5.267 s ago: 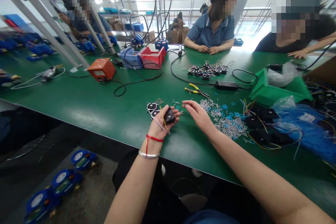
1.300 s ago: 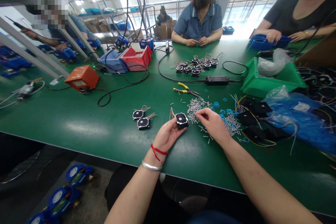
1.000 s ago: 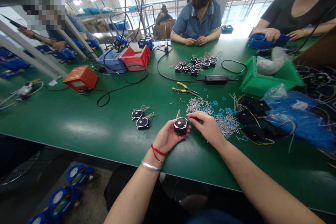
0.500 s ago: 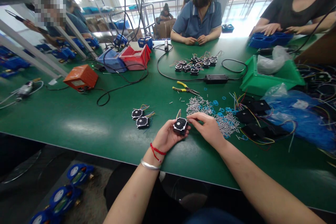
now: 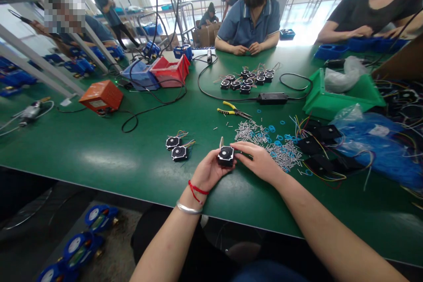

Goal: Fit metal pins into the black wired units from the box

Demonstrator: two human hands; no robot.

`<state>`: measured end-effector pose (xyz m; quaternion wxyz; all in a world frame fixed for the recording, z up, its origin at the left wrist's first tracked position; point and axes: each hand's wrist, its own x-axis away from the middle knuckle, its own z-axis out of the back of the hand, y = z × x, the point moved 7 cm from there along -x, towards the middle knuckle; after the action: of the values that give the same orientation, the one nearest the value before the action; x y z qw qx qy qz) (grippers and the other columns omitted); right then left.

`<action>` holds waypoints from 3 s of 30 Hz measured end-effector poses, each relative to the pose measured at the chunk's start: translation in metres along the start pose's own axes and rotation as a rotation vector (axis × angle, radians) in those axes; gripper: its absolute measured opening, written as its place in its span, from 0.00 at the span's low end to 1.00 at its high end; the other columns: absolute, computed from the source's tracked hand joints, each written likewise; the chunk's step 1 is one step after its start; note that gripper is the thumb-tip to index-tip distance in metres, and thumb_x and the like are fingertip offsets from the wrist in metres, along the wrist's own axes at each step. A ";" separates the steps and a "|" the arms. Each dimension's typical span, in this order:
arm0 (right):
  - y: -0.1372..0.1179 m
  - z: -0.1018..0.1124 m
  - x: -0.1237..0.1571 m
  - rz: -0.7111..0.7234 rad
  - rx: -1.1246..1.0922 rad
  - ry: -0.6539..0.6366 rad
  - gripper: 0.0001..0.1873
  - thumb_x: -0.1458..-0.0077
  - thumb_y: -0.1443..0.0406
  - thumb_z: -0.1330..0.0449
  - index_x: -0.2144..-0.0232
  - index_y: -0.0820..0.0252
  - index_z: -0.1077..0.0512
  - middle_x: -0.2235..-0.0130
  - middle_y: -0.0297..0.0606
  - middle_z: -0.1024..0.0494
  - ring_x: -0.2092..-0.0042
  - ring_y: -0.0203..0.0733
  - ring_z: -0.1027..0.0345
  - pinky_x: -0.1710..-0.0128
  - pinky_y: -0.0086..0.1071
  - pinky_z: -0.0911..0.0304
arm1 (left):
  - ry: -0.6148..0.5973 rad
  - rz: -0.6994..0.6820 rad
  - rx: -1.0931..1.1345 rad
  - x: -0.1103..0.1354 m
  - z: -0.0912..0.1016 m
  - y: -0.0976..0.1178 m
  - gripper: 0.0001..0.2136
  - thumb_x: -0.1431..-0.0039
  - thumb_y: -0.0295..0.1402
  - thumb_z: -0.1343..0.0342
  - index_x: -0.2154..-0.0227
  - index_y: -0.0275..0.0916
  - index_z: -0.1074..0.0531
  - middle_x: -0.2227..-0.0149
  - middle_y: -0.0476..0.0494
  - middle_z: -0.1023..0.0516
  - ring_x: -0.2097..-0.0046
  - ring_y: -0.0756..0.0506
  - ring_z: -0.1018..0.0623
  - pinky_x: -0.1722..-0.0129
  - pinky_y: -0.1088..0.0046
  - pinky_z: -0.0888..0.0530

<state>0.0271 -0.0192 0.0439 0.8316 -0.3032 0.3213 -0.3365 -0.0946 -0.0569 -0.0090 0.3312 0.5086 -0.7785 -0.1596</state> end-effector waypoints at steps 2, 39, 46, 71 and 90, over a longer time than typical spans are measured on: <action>0.004 -0.003 0.000 0.024 0.019 -0.068 0.19 0.42 0.65 0.48 0.48 0.51 0.34 0.43 0.36 0.38 0.42 0.44 0.45 0.43 0.44 0.45 | 0.049 -0.092 0.028 0.001 0.004 0.011 0.11 0.44 0.32 0.49 0.60 0.32 0.30 0.60 0.37 0.24 0.58 0.45 0.24 0.55 0.67 0.30; 0.043 -0.005 0.001 -0.354 -0.258 0.114 0.09 0.47 0.60 0.44 0.66 0.59 0.29 0.68 0.36 0.30 0.67 0.38 0.37 0.65 0.33 0.41 | 0.005 -0.262 0.062 0.000 0.002 0.016 0.08 0.46 0.26 0.46 0.62 0.33 0.29 0.58 0.41 0.25 0.54 0.46 0.26 0.46 0.61 0.35; 0.048 -0.011 -0.005 -0.097 0.359 -0.013 0.04 0.47 0.68 0.43 0.71 0.58 0.28 0.65 0.40 0.30 0.60 0.43 0.37 0.57 0.37 0.41 | 0.064 -0.304 0.085 0.000 0.009 0.021 0.05 0.48 0.25 0.44 0.67 0.34 0.29 0.60 0.43 0.24 0.55 0.47 0.26 0.46 0.62 0.35; 0.031 -0.046 0.012 -0.618 -0.929 0.072 0.15 0.54 0.56 0.37 0.70 0.63 0.29 0.75 0.33 0.31 0.75 0.30 0.43 0.75 0.26 0.48 | 0.160 -0.333 -0.009 -0.002 0.005 0.014 0.17 0.52 0.24 0.41 0.58 0.40 0.34 0.62 0.48 0.27 0.61 0.51 0.27 0.58 0.75 0.33; 0.019 -0.022 0.006 -0.345 -0.166 0.093 0.13 0.45 0.54 0.45 0.73 0.57 0.33 0.74 0.33 0.31 0.73 0.37 0.40 0.73 0.31 0.45 | 0.139 -0.325 0.018 -0.002 0.003 0.012 0.12 0.51 0.25 0.42 0.61 0.37 0.32 0.60 0.45 0.26 0.57 0.49 0.26 0.53 0.70 0.32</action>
<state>0.0214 -0.0187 0.0153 0.7181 -0.4054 0.3294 -0.4599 -0.1044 -0.0499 -0.0044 0.3496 0.6406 -0.6626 -0.1686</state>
